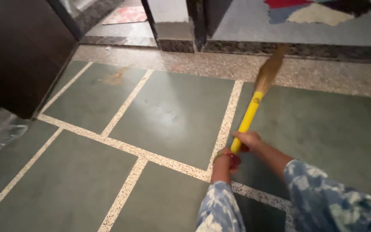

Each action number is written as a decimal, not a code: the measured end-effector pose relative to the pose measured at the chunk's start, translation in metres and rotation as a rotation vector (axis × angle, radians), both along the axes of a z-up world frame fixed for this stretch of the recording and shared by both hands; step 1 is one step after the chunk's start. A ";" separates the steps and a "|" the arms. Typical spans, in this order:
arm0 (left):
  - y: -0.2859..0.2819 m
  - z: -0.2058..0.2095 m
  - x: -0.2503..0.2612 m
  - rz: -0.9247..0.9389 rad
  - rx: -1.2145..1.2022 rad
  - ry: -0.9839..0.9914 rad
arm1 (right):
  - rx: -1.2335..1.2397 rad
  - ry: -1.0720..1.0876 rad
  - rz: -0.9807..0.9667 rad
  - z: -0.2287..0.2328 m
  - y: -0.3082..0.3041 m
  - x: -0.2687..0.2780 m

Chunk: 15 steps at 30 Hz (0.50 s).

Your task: The person sweeps a green tiled floor using a broom with a yellow handle, clearing dust and debris from corners and along walls. They move a plastic bag by hand to reach the floor area underneath it.

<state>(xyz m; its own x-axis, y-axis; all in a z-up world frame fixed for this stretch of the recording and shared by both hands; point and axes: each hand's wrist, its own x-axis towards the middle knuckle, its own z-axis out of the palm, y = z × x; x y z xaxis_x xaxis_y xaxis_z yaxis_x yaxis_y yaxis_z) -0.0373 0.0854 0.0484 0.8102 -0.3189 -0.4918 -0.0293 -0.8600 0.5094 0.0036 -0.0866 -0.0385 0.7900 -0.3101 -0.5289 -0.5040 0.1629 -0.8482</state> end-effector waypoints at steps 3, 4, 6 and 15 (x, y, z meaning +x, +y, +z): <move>0.030 -0.018 0.019 0.026 0.179 -0.109 | -0.405 0.072 0.044 -0.018 0.057 0.018; 0.045 -0.020 0.027 0.111 0.197 -0.189 | -0.470 0.023 0.067 -0.021 0.084 0.027; 0.071 -0.017 0.034 0.246 0.231 -0.298 | -0.375 -0.048 0.141 -0.027 0.136 0.031; 0.135 -0.050 0.056 0.117 0.381 -0.535 | 0.221 0.220 0.255 0.002 0.146 0.082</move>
